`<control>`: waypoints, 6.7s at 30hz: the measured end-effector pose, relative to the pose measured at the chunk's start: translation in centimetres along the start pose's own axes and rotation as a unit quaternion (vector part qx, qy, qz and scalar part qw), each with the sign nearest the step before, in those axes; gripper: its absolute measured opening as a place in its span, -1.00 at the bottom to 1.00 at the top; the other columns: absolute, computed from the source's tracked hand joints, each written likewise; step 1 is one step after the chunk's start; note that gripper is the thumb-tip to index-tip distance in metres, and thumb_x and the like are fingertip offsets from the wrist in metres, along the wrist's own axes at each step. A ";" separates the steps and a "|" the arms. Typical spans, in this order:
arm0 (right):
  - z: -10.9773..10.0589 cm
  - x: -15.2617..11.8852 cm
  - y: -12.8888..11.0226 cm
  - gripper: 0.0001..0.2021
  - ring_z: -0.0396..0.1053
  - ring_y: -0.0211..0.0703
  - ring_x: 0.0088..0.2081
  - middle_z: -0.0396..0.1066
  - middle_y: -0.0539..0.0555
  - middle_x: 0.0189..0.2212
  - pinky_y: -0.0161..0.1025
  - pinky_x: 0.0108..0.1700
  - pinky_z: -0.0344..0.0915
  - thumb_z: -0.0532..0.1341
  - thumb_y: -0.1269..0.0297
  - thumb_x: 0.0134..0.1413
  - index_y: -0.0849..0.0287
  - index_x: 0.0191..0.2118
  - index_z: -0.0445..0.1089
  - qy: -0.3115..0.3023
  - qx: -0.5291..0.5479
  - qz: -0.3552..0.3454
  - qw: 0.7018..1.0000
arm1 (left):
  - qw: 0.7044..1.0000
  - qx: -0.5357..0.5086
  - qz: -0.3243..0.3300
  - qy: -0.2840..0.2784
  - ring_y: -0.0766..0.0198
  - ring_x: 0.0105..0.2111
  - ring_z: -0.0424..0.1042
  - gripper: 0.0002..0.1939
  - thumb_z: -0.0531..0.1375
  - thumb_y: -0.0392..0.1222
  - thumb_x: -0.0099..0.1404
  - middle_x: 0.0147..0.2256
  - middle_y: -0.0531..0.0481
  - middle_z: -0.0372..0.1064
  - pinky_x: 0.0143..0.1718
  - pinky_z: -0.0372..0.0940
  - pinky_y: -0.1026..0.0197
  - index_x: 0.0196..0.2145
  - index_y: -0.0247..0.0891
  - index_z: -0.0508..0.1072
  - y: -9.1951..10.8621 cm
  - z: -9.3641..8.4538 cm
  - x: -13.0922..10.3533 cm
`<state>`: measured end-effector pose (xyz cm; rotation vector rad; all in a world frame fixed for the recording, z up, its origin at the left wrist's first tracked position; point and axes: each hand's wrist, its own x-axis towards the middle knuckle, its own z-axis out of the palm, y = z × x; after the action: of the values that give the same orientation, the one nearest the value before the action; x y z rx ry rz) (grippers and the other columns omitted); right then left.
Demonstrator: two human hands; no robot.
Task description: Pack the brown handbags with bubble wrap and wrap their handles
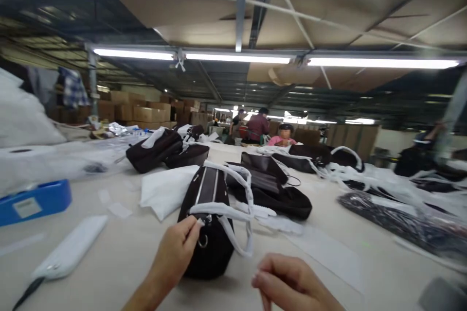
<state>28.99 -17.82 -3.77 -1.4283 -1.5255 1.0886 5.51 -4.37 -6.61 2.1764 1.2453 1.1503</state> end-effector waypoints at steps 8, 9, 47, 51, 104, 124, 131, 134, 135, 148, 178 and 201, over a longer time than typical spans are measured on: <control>6.4 11.1 -4.0 -0.77 0.21 -0.29 -0.56 0.41 -0.01 -0.64 -0.30 -0.43 0.08 0.15 0.32 -0.04 0.20 -0.64 0.39 0.025 -0.044 -0.057 0.997 | 1.000 0.003 -0.021 -0.021 0.23 -0.50 0.29 -0.63 -0.15 -0.01 0.38 -0.56 0.05 0.24 -0.43 0.10 0.23 -0.54 -0.16 0.13 0.5 0.4 -1.2; 6.5 11.5 -3.8 -0.77 0.21 -0.30 -0.57 0.41 -0.01 -0.65 -0.31 -0.44 0.07 0.14 0.34 -0.04 0.20 -0.64 0.39 0.024 -0.051 -0.049 0.997 | 0.999 0.015 -0.020 -0.020 0.22 -0.50 0.31 -0.63 -0.16 -0.02 0.39 -0.55 0.04 0.26 -0.43 0.09 0.23 -0.53 -0.16 0.13 0.3 0.4 -1.3; 4.3 11.2 -5.5 -0.67 0.06 -0.44 -0.64 0.33 -0.08 -0.59 -0.37 -0.58 -0.11 0.26 0.01 -0.04 0.22 -0.38 0.35 -0.132 0.021 -0.055 0.990 | 0.958 0.184 0.126 0.179 0.31 -0.65 0.34 -0.63 -0.08 -0.29 0.45 -0.61 0.09 0.35 -0.57 -0.01 0.22 -0.51 -0.17 0.30 0.1 3.3 -2.4; 4.1 11.5 -4.9 -0.67 0.06 -0.44 -0.67 0.37 -0.08 -0.58 -0.40 -0.62 -0.08 0.24 0.06 -0.02 0.24 -0.25 0.37 -0.138 -0.006 -0.072 0.988 | 0.964 0.165 0.116 0.174 0.31 -0.65 0.35 -0.62 -0.08 -0.26 0.45 -0.62 0.09 0.36 -0.58 -0.02 0.22 -0.52 -0.16 0.30 0.3 3.2 -2.2; 4.7 11.5 -5.7 -0.70 0.22 -0.38 -0.76 0.40 -0.19 -0.68 -0.48 -0.73 0.07 0.08 0.59 -0.12 0.11 -0.26 0.09 -0.046 -0.170 0.010 0.984 | 0.966 0.098 0.188 0.148 0.29 -0.63 0.35 -0.65 -0.10 -0.30 0.45 -0.57 0.05 0.34 -0.59 0.13 0.26 -0.47 -0.19 0.31 -0.5 3.7 -2.4; 4.6 11.7 -6.3 -0.74 0.20 -0.39 -0.76 0.47 -0.12 -0.64 -0.46 -0.77 -0.08 0.18 0.44 -0.02 0.10 -0.27 0.05 -0.041 -0.118 0.055 0.991 | 0.906 0.246 0.296 0.176 0.24 -0.61 0.37 -0.67 -0.16 -0.33 0.48 -0.57 0.07 0.33 -0.57 0.18 0.19 -0.37 -0.20 0.29 0.0 1.0 -1.3; 4.3 11.6 -6.9 -0.78 0.19 -0.43 -0.74 0.45 -0.12 -0.64 -0.47 -0.74 -0.06 0.19 0.46 -0.01 0.12 -0.32 0.10 -0.056 -0.107 0.045 0.992 | 0.871 0.297 0.374 0.115 0.23 -0.56 0.42 -0.63 -0.22 -0.40 0.47 -0.50 0.07 0.41 -0.52 0.22 0.22 0.05 -0.35 0.28 0.2 -1.1 0.1; 4.7 11.4 -6.6 -0.82 0.18 -0.43 -0.74 0.49 -0.09 -0.60 -0.47 -0.73 -0.05 0.15 0.43 0.01 0.12 -0.30 0.10 -0.047 -0.068 0.042 0.996 | 0.880 0.295 0.356 0.109 0.19 -0.55 0.41 -0.71 -0.12 -0.40 0.42 -0.51 0.05 0.39 -0.53 0.22 0.20 -0.26 -0.25 0.36 0.4 -1.5 0.2; 4.9 11.3 -6.4 -0.83 0.16 -0.44 -0.74 0.50 -0.08 -0.59 -0.47 -0.73 -0.05 0.14 0.41 0.01 0.12 -0.29 0.09 -0.037 -0.041 0.042 0.998 | 0.886 0.294 0.341 0.113 0.18 -0.56 0.40 -0.73 -0.08 -0.40 0.40 -0.52 0.05 0.37 -0.53 0.22 0.19 -0.34 -0.22 0.35 0.5 -1.4 0.2; 7.4 8.7 -3.7 -0.49 -0.09 -0.49 -0.78 0.20 -0.27 -0.75 -0.43 -0.70 -0.32 0.37 0.21 -0.41 0.05 -0.35 0.02 0.043 0.259 0.065 0.963 | 0.964 0.037 -0.045 -0.260 0.30 -0.54 0.20 -0.79 -0.01 -0.17 0.23 -0.58 0.09 0.18 -0.54 0.07 0.30 -0.53 -0.23 0.27 4.6 -4.6 2.2; 8.3 5.6 1.6 -0.72 0.44 0.09 -0.07 0.43 0.21 -0.03 -0.04 -0.10 0.42 0.21 0.36 0.12 0.08 -0.02 0.36 0.251 -0.227 -0.402 0.851 | 0.913 -0.017 -0.152 -0.377 0.42 -0.76 -0.05 -0.90 0.13 -0.18 -0.15 -0.78 0.21 0.00 -0.72 -0.22 0.29 -0.65 -0.25 0.37 6.3 -6.2 6.1; 5.0 8.8 -0.3 -0.83 0.44 -0.12 -0.12 0.45 0.14 -0.18 -0.22 -0.07 0.36 0.13 0.46 0.25 0.18 -0.07 0.35 0.321 -0.209 -0.529 0.757 | 0.909 0.162 0.019 -0.384 0.38 -0.64 0.11 -0.88 0.13 -0.26 0.09 -0.69 0.18 0.08 -0.65 0.00 0.32 -0.56 -0.26 0.42 6.4 -6.6 6.5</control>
<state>23.50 -9.42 -5.35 -0.7561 -1.6650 -0.4283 5.35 -2.77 4.55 2.5030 1.0612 0.0160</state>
